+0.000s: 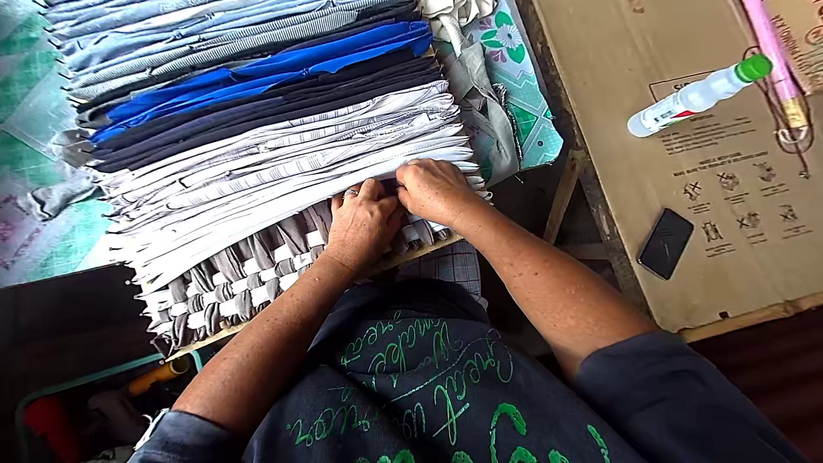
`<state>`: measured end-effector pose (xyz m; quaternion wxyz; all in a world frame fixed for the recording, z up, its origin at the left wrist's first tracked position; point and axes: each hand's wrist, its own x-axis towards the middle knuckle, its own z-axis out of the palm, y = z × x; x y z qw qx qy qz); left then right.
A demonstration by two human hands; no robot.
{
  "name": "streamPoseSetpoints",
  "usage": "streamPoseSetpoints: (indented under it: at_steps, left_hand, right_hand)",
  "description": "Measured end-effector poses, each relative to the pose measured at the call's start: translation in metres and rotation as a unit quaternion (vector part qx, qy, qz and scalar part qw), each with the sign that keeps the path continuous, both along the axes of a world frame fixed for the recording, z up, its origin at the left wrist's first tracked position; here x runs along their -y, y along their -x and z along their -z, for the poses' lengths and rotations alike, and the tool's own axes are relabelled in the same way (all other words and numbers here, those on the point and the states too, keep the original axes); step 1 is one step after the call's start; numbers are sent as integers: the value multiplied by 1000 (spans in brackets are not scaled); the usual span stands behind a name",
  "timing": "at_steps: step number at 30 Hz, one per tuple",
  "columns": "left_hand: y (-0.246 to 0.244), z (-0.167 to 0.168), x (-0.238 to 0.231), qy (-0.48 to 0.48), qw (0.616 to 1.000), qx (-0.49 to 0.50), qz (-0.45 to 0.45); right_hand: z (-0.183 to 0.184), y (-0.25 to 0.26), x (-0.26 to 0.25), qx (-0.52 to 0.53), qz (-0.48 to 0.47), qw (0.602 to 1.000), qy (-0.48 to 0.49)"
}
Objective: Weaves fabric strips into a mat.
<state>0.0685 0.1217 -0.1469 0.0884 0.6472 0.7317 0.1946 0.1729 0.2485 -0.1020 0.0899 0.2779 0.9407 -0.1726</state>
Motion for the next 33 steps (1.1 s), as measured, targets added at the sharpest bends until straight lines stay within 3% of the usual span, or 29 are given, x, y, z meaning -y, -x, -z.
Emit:
streamPoseSetpoints:
  at_steps: [4, 6, 11, 14, 18, 21, 26, 28, 33]
  left_hand:
    - [2, 6, 1, -17, 1000, 7, 15]
    - [2, 5, 2, -22, 1000, 13, 4]
    - [-2, 1, 2, -51, 998, 16, -22]
    - [-5, 2, -1, -70, 997, -9, 3]
    - [-7, 0, -5, -23, 999, -27, 8]
    - [-5, 0, -7, -18, 1000, -21, 9]
    - [0, 2, -10, -12, 999, -15, 29]
    - [0, 2, -11, -11, 999, -17, 28]
    - [-2, 2, -11, -25, 1000, -3, 12]
  right_hand:
    - [28, 1, 2, -133, -11, 990, -52]
    - [24, -6, -2, -153, -4, 988, -36]
    - [-13, -28, -20, 4, 45, 999, 1]
    - [-17, -22, -15, 66, 44, 996, -26]
    - [-22, -4, -6, 129, 48, 990, -33]
    - [-14, -3, -10, 85, 33, 996, -23]
    - [12, -10, -14, -107, 89, 990, -28]
    - [15, -10, -11, -115, 103, 988, -32]
    - [-27, -33, -36, -48, 86, 994, 37]
